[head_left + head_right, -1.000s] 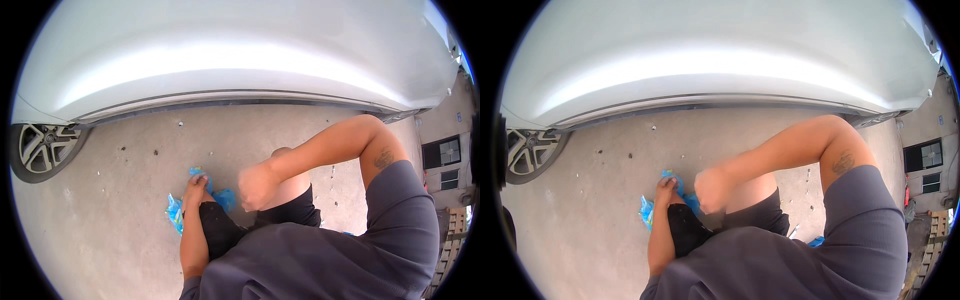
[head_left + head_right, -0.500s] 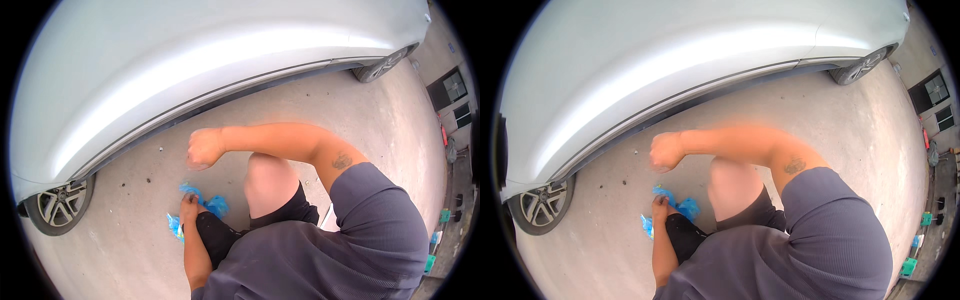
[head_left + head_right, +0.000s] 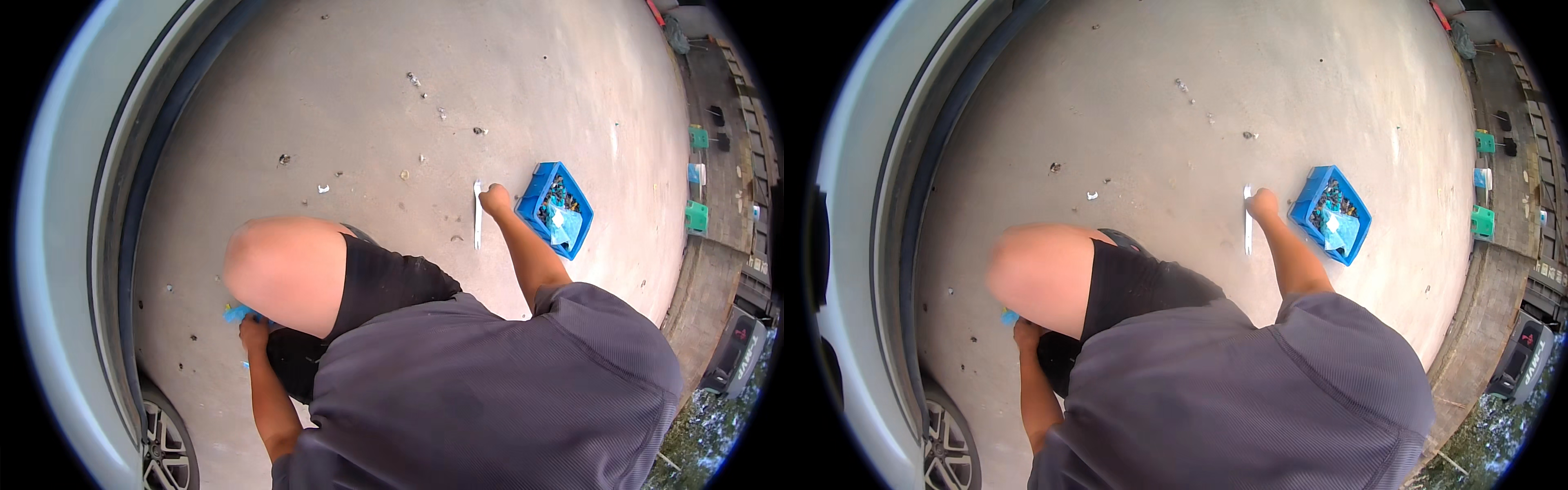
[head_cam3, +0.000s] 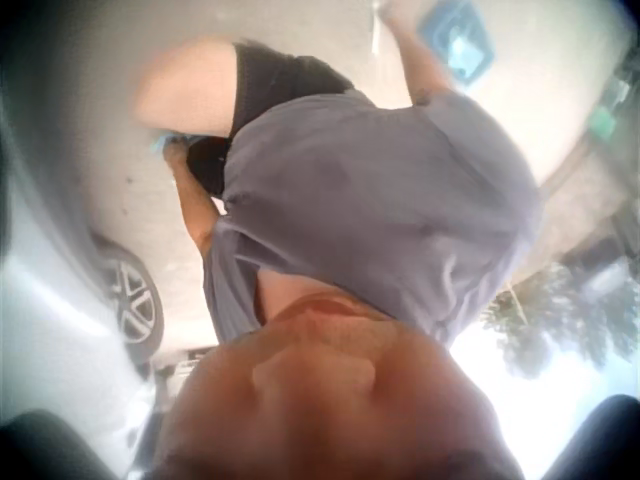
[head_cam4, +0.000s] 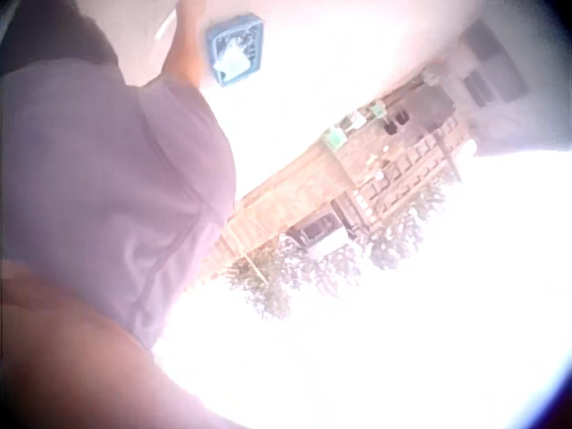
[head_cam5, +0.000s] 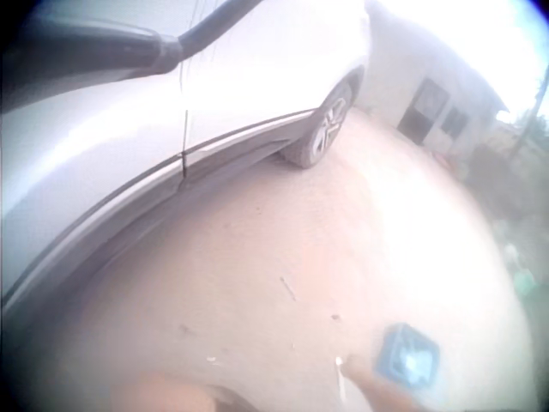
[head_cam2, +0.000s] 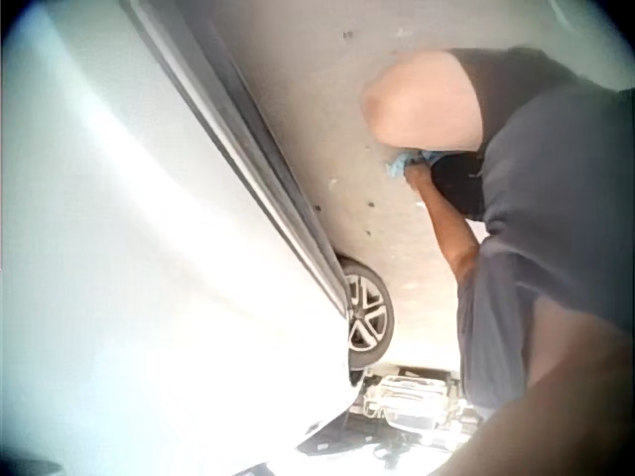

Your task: The person inserts blue plastic fasteners into a long gray plastic trim piece, then aligns and snaps the trim onto the lower edge of a white car bumper. The person uses a wrench to tighten a bolt near the front wheel arch.

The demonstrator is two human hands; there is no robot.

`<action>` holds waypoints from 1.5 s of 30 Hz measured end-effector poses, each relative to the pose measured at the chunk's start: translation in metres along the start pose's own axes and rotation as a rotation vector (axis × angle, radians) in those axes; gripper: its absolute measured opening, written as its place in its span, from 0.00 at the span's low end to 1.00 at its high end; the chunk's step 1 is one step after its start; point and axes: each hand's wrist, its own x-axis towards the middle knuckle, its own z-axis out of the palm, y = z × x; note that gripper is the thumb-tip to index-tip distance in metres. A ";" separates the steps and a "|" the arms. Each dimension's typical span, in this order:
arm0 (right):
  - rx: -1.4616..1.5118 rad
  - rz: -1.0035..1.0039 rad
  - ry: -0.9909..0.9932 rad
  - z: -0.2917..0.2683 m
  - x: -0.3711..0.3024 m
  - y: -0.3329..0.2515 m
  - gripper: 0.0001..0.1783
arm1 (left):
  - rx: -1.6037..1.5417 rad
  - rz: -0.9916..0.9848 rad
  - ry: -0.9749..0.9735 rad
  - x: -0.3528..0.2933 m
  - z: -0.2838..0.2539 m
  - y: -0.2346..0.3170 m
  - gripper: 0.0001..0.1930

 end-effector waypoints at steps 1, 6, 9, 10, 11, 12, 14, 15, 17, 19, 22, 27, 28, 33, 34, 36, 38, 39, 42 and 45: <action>0.001 0.034 -0.008 0.015 -0.011 0.009 0.18 | 0.000 -0.009 -0.030 0.000 0.003 -0.005 0.20; 0.115 0.239 -0.168 0.071 -0.013 0.019 0.22 | -0.033 -0.018 -0.009 0.004 -0.005 0.006 0.20; 0.146 0.318 -0.045 0.083 0.001 0.023 0.18 | 0.021 -0.038 0.076 -0.013 -0.010 -0.001 0.19; 0.129 0.318 -0.020 0.081 0.002 0.023 0.17 | 0.018 -0.050 0.123 -0.018 -0.010 -0.008 0.19; 0.110 0.310 0.000 0.078 0.002 0.020 0.17 | 0.015 -0.072 0.171 -0.026 -0.008 -0.019 0.18; 0.089 0.303 0.029 0.074 0.006 0.025 0.16 | -0.051 -0.077 0.217 -0.031 -0.006 -0.027 0.18; 0.057 0.255 -0.041 0.072 0.015 0.033 0.17 | -0.188 -0.093 0.311 -0.034 0.001 -0.039 0.17; 0.086 0.227 -0.002 0.072 0.011 0.029 0.18 | -0.205 -0.081 0.332 -0.039 0.003 -0.044 0.16; 0.180 0.259 0.109 0.072 0.010 0.016 0.17 | -0.268 -0.063 0.361 -0.042 -0.006 -0.050 0.16; 0.334 0.091 0.141 0.060 -0.018 -0.036 0.16 | -0.302 -0.115 0.379 -0.074 -0.016 -0.071 0.17; 0.645 -0.185 -0.244 0.059 -0.028 -0.088 0.06 | -0.463 -0.221 0.248 -0.109 -0.051 -0.080 0.22; 0.437 -0.836 -0.693 0.053 -0.067 -0.229 0.13 | -0.670 -0.262 0.110 -0.181 -0.056 -0.156 0.25; 0.475 -0.841 -0.750 0.071 -0.005 -0.243 0.18 | -0.723 -0.237 0.112 -0.179 -0.047 -0.159 0.25; -0.032 -1.002 -0.809 0.054 -0.124 -0.357 0.22 | -0.788 -0.383 0.120 -0.316 0.014 -0.188 0.25; -0.116 -1.027 -0.785 0.038 -0.157 -0.370 0.22 | -0.892 -0.440 0.117 -0.335 0.024 -0.195 0.25; -0.268 -1.087 -0.771 0.027 -0.218 -0.391 0.21 | -0.976 -0.540 0.161 -0.362 0.049 -0.211 0.24; -0.378 -1.145 -0.729 0.009 -0.269 -0.400 0.21 | -0.953 -0.565 0.270 -0.361 0.063 -0.227 0.23; -0.432 -1.185 -0.731 0.009 -0.296 -0.404 0.21 | -0.939 -0.575 0.280 -0.363 0.072 -0.237 0.22; -0.580 -1.298 -0.732 0.008 -0.378 -0.414 0.20 | -0.881 -0.592 0.322 -0.334 0.107 -0.270 0.20; -0.685 -1.382 -0.716 0.010 -0.459 -0.428 0.20 | -0.911 -0.591 0.457 -0.314 0.106 -0.284 0.17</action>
